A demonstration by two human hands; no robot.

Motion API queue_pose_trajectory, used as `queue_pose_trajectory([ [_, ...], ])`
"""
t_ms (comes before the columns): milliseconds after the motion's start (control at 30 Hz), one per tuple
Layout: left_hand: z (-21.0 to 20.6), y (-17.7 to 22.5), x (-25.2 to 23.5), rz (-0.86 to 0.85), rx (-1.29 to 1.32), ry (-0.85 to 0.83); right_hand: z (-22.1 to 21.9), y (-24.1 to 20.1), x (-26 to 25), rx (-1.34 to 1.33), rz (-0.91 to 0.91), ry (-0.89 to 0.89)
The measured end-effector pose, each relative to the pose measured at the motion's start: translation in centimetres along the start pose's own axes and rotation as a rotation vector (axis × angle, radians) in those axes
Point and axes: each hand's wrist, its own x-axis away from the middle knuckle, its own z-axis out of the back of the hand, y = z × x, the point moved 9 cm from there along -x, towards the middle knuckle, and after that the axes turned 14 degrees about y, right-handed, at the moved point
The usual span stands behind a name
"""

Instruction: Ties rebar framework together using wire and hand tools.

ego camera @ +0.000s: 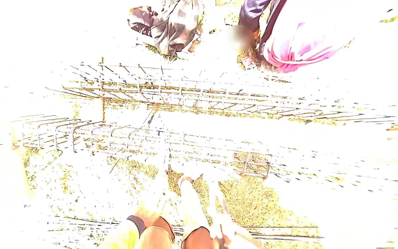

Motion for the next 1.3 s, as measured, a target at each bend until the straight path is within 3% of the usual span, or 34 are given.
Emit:
queue_pose_trajectory([
  [67, 1.2, -1.7, -0.6, 0.157, 0.15, 0.06, 3.9, -3.3, -3.5, 0.364, 0.194, 0.399],
  [167, 2.4, -0.1, 0.0, 0.383, 0.308, 0.027, 9.7, -6.8, -9.8, 0.89, 0.394, 0.729],
  [233, 2.9, 2.1, -0.2, 0.342, 0.489, 0.139, 12.3, -8.4, -12.9, 0.986, 0.498, 0.94],
  [300, 1.5, 2.1, -1.2, 0.169, 0.76, 0.295, 13.7, -8.8, -15.0, 1.01, 0.438, 1.072],
  [400, 1.7, 4.4, -1.0, 0.44, 1.105, 0.247, 14.9, -7.9, -17.1, 0.979, 0.355, 1.162],
  [500, 1.4, 4.9, -2.4, 0.387, 1.152, 0.259, 14.4, -6.6, -17.0, 0.989, 0.34, 1.237],
  [600, 1.0, 5.2, -3.6, 0.334, 1.184, 0.28, 9.2, -6.1, -15.0, 0.94, 0.444, 1.102],
  [700, 0.6, 5.8, -4.3, 0.379, 1.297, 0.334, 0.8, -2.8, -14.8, 0.642, 0.616, 0.56],
  [733, 0.6, 6.1, -4.4, 0.398, 1.311, 0.331, -1.1, -0.7, -15.1, 0.539, 0.661, 0.481],
  [833, 0.4, 7.5, -4.5, 0.404, 1.452, 0.229, -4.9, 1.2, -13.9, 0.308, 0.529, 0.368],
  [933, 0.4, 7.8, -4.9, 0.389, 1.587, 0.122, -6.2, 2.3, -13.5, -0.097, 0.105, 0.271],
  [1000, 1.1, 7.5, -4.8, 0.364, 1.556, 0.09, -6.3, 3.1, -13.1, -0.183, -0.111, 0.208],
  [1100, 3.3, 7.3, -3.7, 0.279, 1.349, 0.112, -6.4, 2.7, -12.4, -0.088, -0.134, 0.136],
  [1200, 11.4, 12.7, 1.7, 0.481, 1.064, 0.21, -6.8, 3.2, -12.6, -0.031, -0.075, 0.092],
  [1300, 15.6, 15.9, 4.2, 0.381, 1.021, 0.232, -7.2, 3.2, -12.2, -0.054, -0.096, 0.101],
])
